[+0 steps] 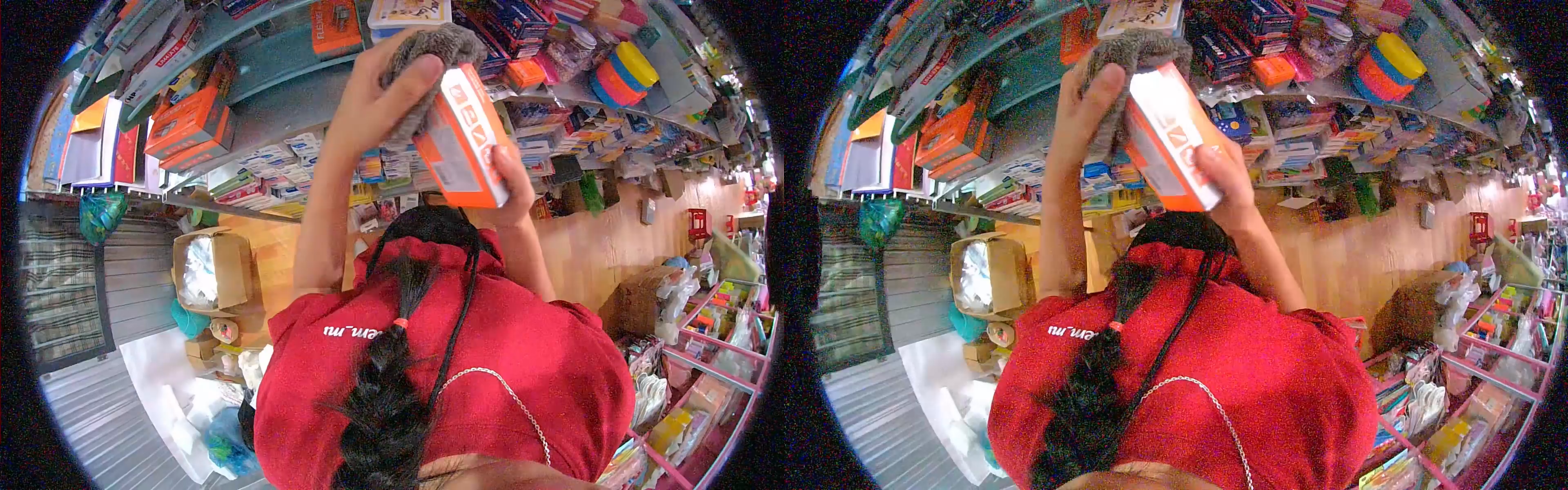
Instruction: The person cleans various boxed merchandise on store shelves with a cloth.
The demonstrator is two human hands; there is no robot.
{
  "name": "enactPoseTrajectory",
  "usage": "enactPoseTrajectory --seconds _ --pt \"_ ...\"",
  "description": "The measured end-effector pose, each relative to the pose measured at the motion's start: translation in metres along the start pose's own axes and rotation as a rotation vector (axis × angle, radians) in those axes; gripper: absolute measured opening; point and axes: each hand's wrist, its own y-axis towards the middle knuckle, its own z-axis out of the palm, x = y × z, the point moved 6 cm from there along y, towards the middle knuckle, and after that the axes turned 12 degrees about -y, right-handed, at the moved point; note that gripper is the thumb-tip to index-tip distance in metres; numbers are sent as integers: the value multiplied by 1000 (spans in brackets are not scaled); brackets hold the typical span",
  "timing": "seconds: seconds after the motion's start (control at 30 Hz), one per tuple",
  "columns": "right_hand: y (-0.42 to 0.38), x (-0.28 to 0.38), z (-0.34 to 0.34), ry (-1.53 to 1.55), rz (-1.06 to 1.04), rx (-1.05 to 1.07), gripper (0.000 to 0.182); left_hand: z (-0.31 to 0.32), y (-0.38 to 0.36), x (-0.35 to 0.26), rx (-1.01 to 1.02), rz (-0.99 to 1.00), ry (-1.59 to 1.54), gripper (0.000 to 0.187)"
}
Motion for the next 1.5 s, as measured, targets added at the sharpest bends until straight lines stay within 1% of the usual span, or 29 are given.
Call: enactPoseTrajectory --seconds 0.07,0.1,0.17,0.2,0.23,0.27,0.3,0.37,0.4,0.5,0.53,0.63,0.7,0.73,0.77,0.8,0.87,0.93,0.97,1.0,1.03,1.07,1.13,1.17,1.23,1.3,1.4,1.5 --pt "-2 -2 -9 51 13 -5 56 -2 2 12 73 6 -323 49" --pt "-3 -8 -8 265 34 51 55 -1 1 21 110 10 -487 52" --pt "-4 -18 -6 693 71 164 53 1 -3 37 44 48 -626 62" --pt "-6 -25 -7 715 156 15 52 7 -3 34 32 144 -634 63" --pt "-5 -29 -6 719 206 -66 54 12 -4 30 21 239 -641 65" --pt "-4 -30 -4 722 257 -148 55 12 -8 31 -92 291 -671 55" --pt "-5 -33 -3 723 308 -231 56 9 -16 37 -250 251 -575 48" --pt "-4 -36 6 856 296 -93 58 0 -35 45 -560 172 -371 35" --pt "-3 -35 11 921 291 -24 59 -2 -35 33 -635 221 -297 21" --pt "0 -34 18 832 340 -44 63 -9 -39 29 -727 273 -207 25" --pt "1 -33 16 786 345 -36 63 -7 -41 27 -748 297 -280 24" --pt "-1 -33 10 688 364 -5 63 -3 -28 16 -452 281 -169 32" --pt "-3 -35 8 709 390 43 62 2 -20 6 -290 245 -238 36" --pt "-2 -37 8 736 403 77 62 6 -15 0 -209 231 -272 38" --pt "2 -36 9 798 329 202 61 9 -12 -3 -127 220 -305 39" --pt "5 -36 12 858 254 327 61 5 -14 -1 -200 240 -252 36" --pt "5 -36 14 934 174 444 61 -3 -21 8 -345 280 -145 31" --pt "8 -29 19 968 165 421 62 -12 -32 19 -586 290 -186 24" --pt "9 -31 18 798 231 280 62 -14 -37 23 -706 292 -208 21" --pt "9 -30 17 628 293 140 62 -15 -39 24 -747 322 -224 17" --pt "8 -31 12 454 353 3 63 -14 -38 24 -758 341 -228 18" --pt "7 -46 1 407 346 -48 62 -14 -38 23 -771 358 -231 18" --pt "8 -53 -4 357 384 -4 62 -16 -38 25 -791 370 -235 19" --pt "9 -53 -6 303 370 16 60 -21 -36 29 -798 366 -237 20" --pt "11 -51 -9 194 340 54 57 -26 -30 31 -782 348 -225 23" --pt "13 -36 -9 19 246 36 50 -27 -24 28 -743 318 -194 25" --pt "13 -13 1 -10 286 18 52 -23 -21 36 -707 234 -236 29" --pt "11 -40 -4 301 325 39 56 -7 -18 29 -573 228 -57 29"
